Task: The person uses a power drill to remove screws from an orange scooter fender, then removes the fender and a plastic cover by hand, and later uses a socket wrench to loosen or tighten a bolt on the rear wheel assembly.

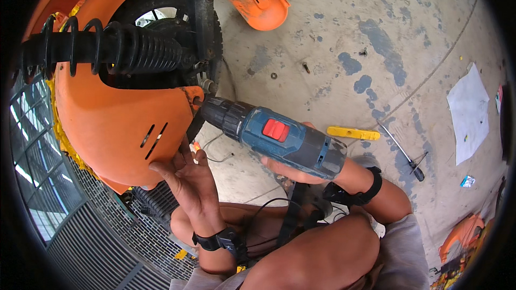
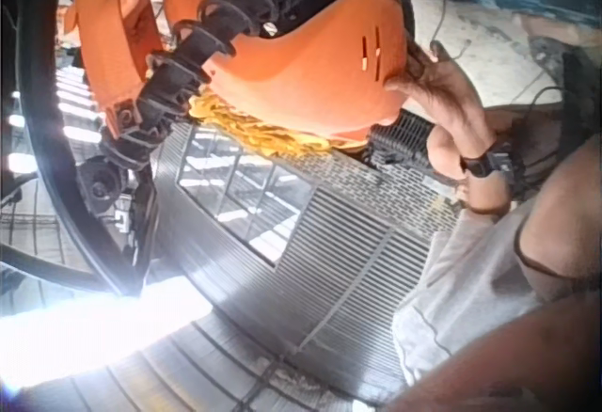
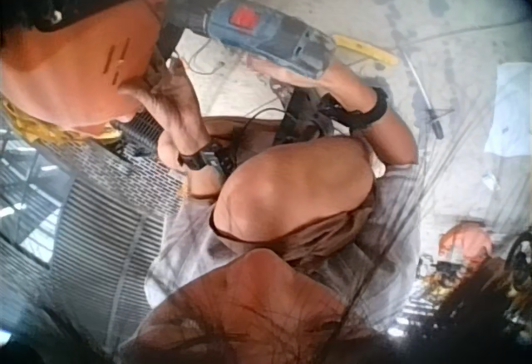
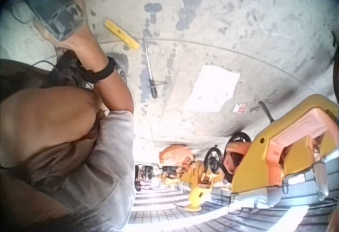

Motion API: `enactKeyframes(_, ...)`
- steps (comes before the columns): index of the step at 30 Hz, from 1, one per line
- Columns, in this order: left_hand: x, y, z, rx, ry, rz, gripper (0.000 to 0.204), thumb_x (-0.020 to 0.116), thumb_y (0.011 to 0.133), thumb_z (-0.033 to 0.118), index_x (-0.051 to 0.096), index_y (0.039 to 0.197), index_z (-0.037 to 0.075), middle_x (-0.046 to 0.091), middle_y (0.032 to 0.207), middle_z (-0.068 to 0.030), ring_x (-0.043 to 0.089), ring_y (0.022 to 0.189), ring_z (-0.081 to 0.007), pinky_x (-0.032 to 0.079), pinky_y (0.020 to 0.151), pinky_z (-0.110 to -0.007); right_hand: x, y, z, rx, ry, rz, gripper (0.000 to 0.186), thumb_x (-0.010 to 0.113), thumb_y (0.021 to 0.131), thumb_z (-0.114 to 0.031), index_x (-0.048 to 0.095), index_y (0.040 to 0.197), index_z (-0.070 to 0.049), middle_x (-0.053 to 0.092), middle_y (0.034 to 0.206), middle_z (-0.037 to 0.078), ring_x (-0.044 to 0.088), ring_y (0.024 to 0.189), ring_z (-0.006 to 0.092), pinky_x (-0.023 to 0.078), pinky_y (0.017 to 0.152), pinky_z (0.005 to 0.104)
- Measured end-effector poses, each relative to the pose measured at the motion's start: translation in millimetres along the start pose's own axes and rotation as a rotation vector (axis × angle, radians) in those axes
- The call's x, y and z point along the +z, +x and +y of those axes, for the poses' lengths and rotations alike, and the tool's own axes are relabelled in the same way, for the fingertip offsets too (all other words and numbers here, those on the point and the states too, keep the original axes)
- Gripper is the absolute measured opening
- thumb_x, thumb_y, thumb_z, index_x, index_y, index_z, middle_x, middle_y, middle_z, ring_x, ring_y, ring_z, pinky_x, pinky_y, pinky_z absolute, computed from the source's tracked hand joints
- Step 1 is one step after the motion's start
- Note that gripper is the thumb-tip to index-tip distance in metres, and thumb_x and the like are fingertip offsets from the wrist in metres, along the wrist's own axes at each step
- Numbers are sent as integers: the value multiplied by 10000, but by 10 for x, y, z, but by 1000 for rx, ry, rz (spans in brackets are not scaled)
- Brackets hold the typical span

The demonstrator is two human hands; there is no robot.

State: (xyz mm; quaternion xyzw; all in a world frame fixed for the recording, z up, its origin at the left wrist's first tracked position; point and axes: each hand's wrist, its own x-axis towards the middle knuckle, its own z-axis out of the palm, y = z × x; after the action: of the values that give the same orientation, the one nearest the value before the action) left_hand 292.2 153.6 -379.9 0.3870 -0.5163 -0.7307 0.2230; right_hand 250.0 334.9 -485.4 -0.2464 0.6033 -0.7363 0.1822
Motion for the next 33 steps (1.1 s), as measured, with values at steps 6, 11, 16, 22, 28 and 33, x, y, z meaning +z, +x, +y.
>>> enactKeyframes(6,-107,68,-31,58,123,5,531,536,814,505,483,1187,132,512,1210,-4,435,1142,-170,370,845,-339,33,56,-176,802,1197,-11,119,635,761,-126,580,845,-62,589,725,53,587,644,162,434,545,308)
enactKeyframes(11,-61,70,-38,69,129,2,514,537,813,505,501,1170,138,530,1184,1,439,1139,-170,366,841,-343,38,48,-59,83,29,-3,131,623,694,-160,552,745,-63,593,685,114,559,572,287,443,526,336)
enactKeyframes(16,-125,76,-8,46,87,-40,493,543,815,495,510,1162,147,544,1165,17,448,1131,-162,366,839,-351,18,51,-56,-32,-38,54,93,589,740,-123,561,800,-58,586,669,97,571,616,283,444,560,335)
enactKeyframes(22,-54,25,-22,46,79,-2,474,556,811,484,527,1134,138,572,1107,22,467,1104,-155,361,838,-342,92,24,-198,467,568,-43,170,553,839,-216,558,801,-50,579,673,52,558,686,159,446,639,326)
enactKeyframes(28,-49,63,-42,84,120,-5,481,545,819,487,524,1122,113,562,1108,10,453,1103,-164,364,832,-343,171,-5,-60,560,498,-167,133,538,814,-162,587,816,-38,591,643,106,569,609,227,459,590,318)
enactKeyframes(33,-120,76,-39,71,119,-48,484,538,828,480,496,1161,132,531,1172,3,427,1144,-174,364,836,-344,96,16,9,-25,17,53,158,654,696,-119,569,796,-31,550,651,111,543,538,244,449,533,306)
